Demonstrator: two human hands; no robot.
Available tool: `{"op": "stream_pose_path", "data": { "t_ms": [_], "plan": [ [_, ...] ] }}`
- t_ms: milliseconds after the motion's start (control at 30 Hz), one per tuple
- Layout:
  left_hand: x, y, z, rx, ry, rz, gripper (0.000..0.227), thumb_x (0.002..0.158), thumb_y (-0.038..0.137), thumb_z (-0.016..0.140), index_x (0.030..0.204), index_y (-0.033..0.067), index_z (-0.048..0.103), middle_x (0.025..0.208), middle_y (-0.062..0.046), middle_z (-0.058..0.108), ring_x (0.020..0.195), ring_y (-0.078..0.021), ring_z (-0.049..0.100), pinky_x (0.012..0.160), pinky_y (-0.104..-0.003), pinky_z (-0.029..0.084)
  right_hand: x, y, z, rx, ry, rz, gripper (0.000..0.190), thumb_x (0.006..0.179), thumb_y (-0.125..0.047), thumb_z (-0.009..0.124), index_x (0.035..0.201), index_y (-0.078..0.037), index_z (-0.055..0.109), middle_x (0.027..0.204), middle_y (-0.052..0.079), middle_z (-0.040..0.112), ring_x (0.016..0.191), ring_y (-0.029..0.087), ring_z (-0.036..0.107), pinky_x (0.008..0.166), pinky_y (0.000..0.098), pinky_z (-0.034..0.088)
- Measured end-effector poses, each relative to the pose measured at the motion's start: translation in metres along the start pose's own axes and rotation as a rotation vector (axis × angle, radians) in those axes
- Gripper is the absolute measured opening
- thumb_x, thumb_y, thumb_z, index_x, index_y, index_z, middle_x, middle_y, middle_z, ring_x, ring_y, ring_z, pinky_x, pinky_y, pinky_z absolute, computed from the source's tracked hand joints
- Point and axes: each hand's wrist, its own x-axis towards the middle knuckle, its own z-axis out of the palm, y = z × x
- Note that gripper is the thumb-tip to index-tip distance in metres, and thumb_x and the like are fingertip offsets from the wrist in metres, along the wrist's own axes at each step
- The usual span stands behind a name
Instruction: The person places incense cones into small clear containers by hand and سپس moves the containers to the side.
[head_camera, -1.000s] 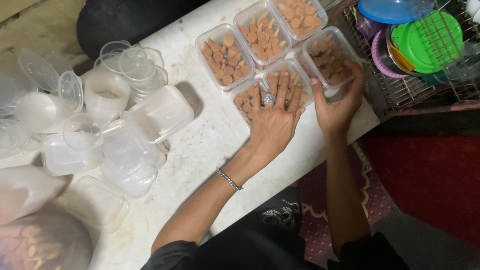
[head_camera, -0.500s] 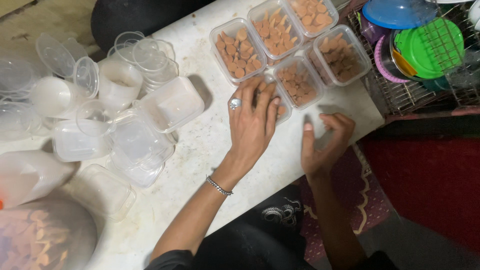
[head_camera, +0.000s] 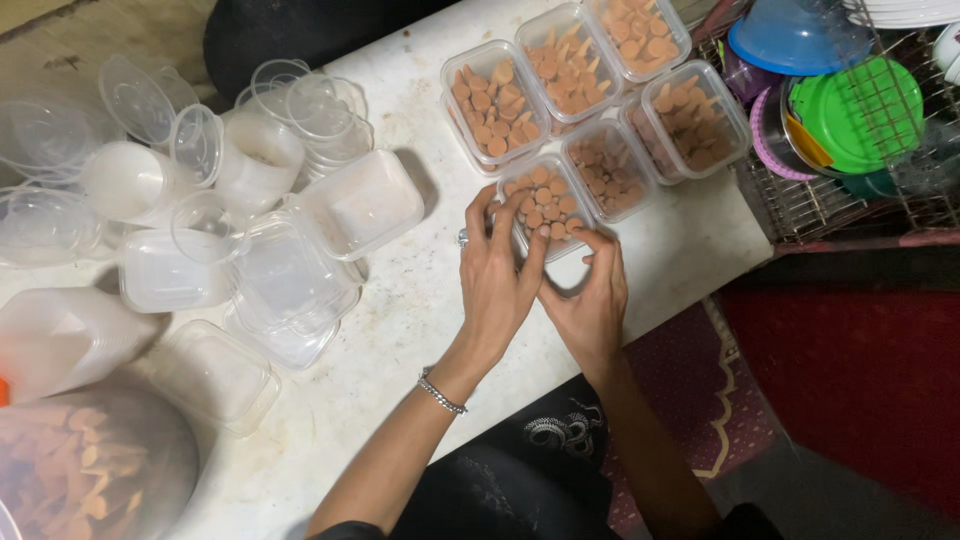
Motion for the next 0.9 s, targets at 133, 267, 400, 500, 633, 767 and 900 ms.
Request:
{"op": "stream_pose_path", "data": {
  "t_ms": [133, 267, 400, 500, 633, 767, 900],
  "plan": [
    [-0.004, 0.007, -0.005, -0.043, -0.004, -0.053, 0.043, 0.093, 0.015, 0.067, 0.131, -0.0028, 0.059, 0.136, -0.029, 0.043, 0.118, -0.0498, 0.06, 0.096, -0.064, 0.049, 0.002, -0.004, -0.001, -0.028, 0.018, 0.019, 0.053, 0.071, -0.009, 0.091, 0.112, -0.007, 0.057, 0.104, 0.011, 0.064, 0.095, 0.03, 0.067, 0.075, 0.0386, 0.056],
    [-0.01, 0.015, -0.013, -0.109, 0.048, -0.065, 0.04, 0.091, 0.013, 0.069, 0.127, -0.0011, 0.06, 0.133, -0.027, 0.045, 0.113, -0.0491, 0.062, 0.093, -0.062, 0.052, 0.001, -0.004, 0.004, -0.01, 0.097, -0.011, 0.052, 0.066, -0.009, 0.092, 0.106, -0.008, 0.058, 0.099, 0.008, 0.066, 0.095, 0.029, 0.07, 0.078, 0.036, 0.057],
    [-0.019, 0.024, -0.015, -0.184, 0.123, -0.025, 0.045, 0.092, 0.017, 0.069, 0.131, 0.0013, 0.055, 0.131, -0.022, 0.047, 0.112, -0.0441, 0.062, 0.089, -0.054, 0.055, 0.0, -0.011, -0.005, -0.009, 0.176, -0.067, 0.055, 0.061, -0.008, 0.09, 0.106, -0.011, 0.059, 0.099, 0.004, 0.067, 0.089, 0.026, 0.07, 0.079, 0.0362, 0.056],
    [-0.021, 0.036, -0.017, -0.247, 0.134, 0.038, 0.047, 0.095, 0.017, 0.067, 0.135, -0.0013, 0.051, 0.132, -0.024, 0.047, 0.113, -0.0434, 0.061, 0.089, -0.054, 0.054, 0.003, -0.002, -0.023, 0.032, 0.153, -0.091, 0.056, 0.06, -0.005, 0.089, 0.107, -0.006, 0.058, 0.101, 0.011, 0.066, 0.091, 0.032, 0.069, 0.083, 0.039, 0.054],
    [-0.012, 0.044, -0.008, -0.315, 0.112, 0.112, 0.048, 0.097, 0.017, 0.065, 0.139, -0.0011, 0.05, 0.136, -0.025, 0.047, 0.118, -0.0461, 0.06, 0.091, -0.057, 0.053, 0.023, 0.001, -0.038, -0.003, 0.223, -0.162, 0.053, 0.067, -0.008, 0.094, 0.107, -0.002, 0.059, 0.099, 0.011, 0.064, 0.089, 0.03, 0.067, 0.082, 0.0377, 0.053],
    [0.003, 0.042, 0.007, -0.309, 0.122, 0.187, 0.041, 0.099, 0.012, 0.065, 0.136, 0.0002, 0.055, 0.137, -0.021, 0.051, 0.121, -0.042, 0.063, 0.097, -0.05, 0.055, 0.045, 0.0, -0.054, -0.004, 0.202, -0.238, 0.053, 0.063, 0.006, 0.084, 0.108, 0.003, 0.055, 0.106, 0.018, 0.062, 0.094, 0.035, 0.065, 0.082, 0.0424, 0.052],
    [0.016, 0.037, 0.024, -0.295, 0.129, 0.243, 0.039, 0.098, 0.011, 0.066, 0.135, 0.0014, 0.057, 0.137, -0.019, 0.054, 0.12, -0.039, 0.065, 0.098, -0.049, 0.056, 0.055, 0.015, -0.052, -0.035, 0.251, -0.24, 0.052, 0.064, 0.004, 0.086, 0.108, 0.005, 0.056, 0.101, 0.018, 0.06, 0.086, 0.031, 0.065, 0.077, 0.0367, 0.052]
  ]
}}
